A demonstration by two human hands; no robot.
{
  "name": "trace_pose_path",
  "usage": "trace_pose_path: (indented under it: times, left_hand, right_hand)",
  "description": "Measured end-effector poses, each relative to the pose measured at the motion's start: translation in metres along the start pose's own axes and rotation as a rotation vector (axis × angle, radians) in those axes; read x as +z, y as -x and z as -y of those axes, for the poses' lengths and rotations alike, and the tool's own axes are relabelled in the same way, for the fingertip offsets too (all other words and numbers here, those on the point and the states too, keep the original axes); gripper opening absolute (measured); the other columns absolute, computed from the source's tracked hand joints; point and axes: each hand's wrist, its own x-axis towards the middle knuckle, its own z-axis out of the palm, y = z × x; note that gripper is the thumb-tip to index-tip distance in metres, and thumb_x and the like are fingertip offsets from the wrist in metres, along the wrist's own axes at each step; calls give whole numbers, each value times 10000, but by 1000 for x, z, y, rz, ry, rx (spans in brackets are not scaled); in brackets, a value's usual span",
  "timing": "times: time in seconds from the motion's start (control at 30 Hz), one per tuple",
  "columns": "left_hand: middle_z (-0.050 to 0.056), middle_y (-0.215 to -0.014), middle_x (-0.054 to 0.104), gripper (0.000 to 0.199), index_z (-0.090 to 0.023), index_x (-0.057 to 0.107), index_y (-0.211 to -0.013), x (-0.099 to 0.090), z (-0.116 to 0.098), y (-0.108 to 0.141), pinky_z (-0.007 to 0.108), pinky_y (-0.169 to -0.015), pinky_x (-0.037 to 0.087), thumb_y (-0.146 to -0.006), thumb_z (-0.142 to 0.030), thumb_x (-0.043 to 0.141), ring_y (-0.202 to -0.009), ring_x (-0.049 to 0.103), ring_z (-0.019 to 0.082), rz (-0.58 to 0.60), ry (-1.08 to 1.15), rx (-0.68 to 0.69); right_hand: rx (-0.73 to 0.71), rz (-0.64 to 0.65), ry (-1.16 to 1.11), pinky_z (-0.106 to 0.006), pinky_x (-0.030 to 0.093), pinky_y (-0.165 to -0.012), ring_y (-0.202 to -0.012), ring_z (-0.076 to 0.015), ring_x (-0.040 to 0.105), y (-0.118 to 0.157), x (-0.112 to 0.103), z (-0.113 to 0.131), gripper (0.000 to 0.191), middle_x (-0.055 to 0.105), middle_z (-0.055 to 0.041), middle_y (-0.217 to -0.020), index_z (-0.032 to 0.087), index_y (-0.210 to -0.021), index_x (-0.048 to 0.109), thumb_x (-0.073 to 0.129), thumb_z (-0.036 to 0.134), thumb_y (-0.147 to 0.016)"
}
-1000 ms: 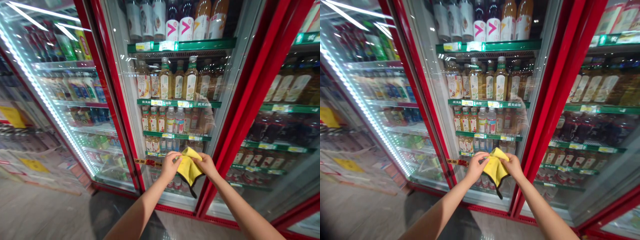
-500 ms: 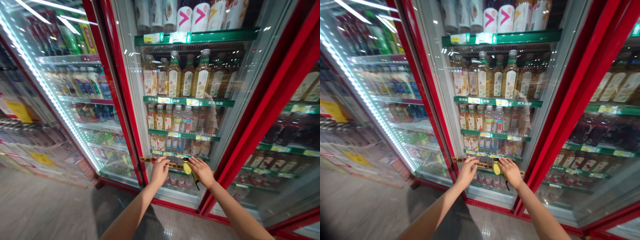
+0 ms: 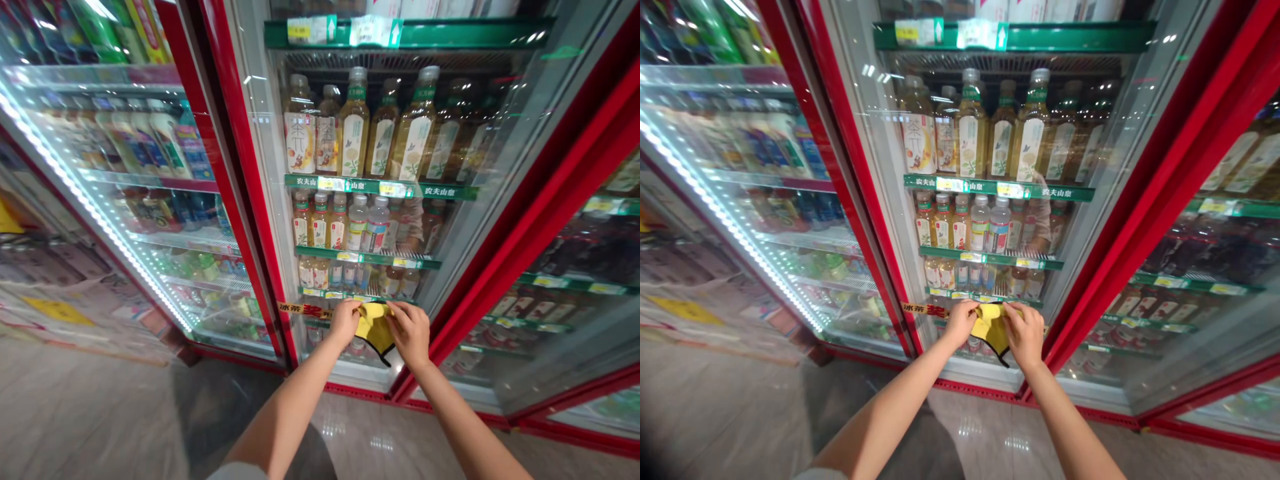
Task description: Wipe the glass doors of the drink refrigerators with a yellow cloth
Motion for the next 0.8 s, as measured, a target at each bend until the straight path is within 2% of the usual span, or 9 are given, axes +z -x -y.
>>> trace_pose_path:
  times: [0.07, 0.13, 0.23, 0.37, 0.5, 0.57, 0.63, 0.73, 0.8]
  left_hand:
    - [45, -792, 732, 235, -162, 733, -763, 10, 1, -11, 292, -748, 524, -802, -16, 553, -785, 687, 185, -27, -3, -25]
    - [42, -781, 744, 209, -154, 735, -804, 18, 4, -16, 282, -712, 535, -832, -40, 562, -730, 694, 171, -51, -8, -41]
    - [55, -870, 778, 229, -154, 745, -945, 20, 11, -12, 283, -741, 572, -862, -51, 558, -769, 727, 161, -77, -35, -39]
    - [93, -1124, 768, 340, -190, 740, -1117, -2, 32, 8, 390, -971, 574, -878, -55, 539, -1063, 719, 209, -98, -135, 10]
    - [105, -1533, 549, 517, -233, 664, -1323, -27, 60, 30, 495, -1228, 362, -873, -25, 519, -1462, 458, 250, -89, -258, 80]
    - [97, -1643, 403, 673, -238, 552, -1458, -33, 75, 39, 504, -1277, 263, -838, 20, 513, -1550, 312, 245, -39, -410, 174]
    - [84, -1689, 297, 822, -242, 390, -1571, -35, 88, 46, 506, -1296, 202, -811, 54, 490, -1583, 213, 226, 22, -580, 289]
    - [46, -1691, 284, 919, -264, 235, -1628, -36, 106, 53, 491, -1304, 168, -800, 83, 427, -1588, 166, 185, 80, -676, 380]
    - [32, -1678, 312, 925, -267, 204, -1635, -38, 115, 56, 476, -1308, 163, -803, 91, 392, -1583, 178, 171, 93, -683, 390]
  right_hand:
    - [-114, -46, 20, -423, 568, -921, -1092, -254, 671, 13, 8, 0, 478, 724, -100, -1177, 299, -1354, 657, 540, 124, -925]
    - [-220, 47, 31, -420, 559, -988, -1231, -250, 630, 19, 22, 0, 573, 673, -116, -1326, 300, -1465, 557, 460, 81, -946]
    - [-195, 117, 161, -544, 441, -1147, -1488, -312, 408, 20, 47, -4, 647, 461, -148, -1594, 261, -1604, 351, 416, 117, -976]
    - [-127, 96, 304, -641, 291, -1217, -1552, -339, 281, 15, 79, -10, 705, 395, -96, -1643, 305, -1636, 258, 423, 135, -973]
    - [-89, 56, 372, -732, 202, -1204, -1554, -404, 242, 14, 101, -8, 679, 454, -110, -1605, 310, -1602, 360, 503, 157, -956]
    - [-146, 93, 366, -717, 185, -1218, -1536, -400, 292, 15, 102, -16, 642, 492, -103, -1578, 314, -1581, 405, 539, 201, -964]
    - [-287, 203, 329, -607, 222, -1258, -1498, -318, 396, 17, 92, -33, 628, 534, -44, -1549, 356, -1571, 412, 506, 166, -980]
    - [-459, 372, 256, -417, 322, -1249, -1427, -169, 498, 17, 72, -63, 695, 555, 63, -1525, 431, -1574, 362, 404, 60, -989]
    - [-437, 384, 246, -425, 333, -1244, -1433, -161, 492, 14, 69, -69, 685, 540, 68, -1537, 435, -1575, 355, 380, 60, -1002]
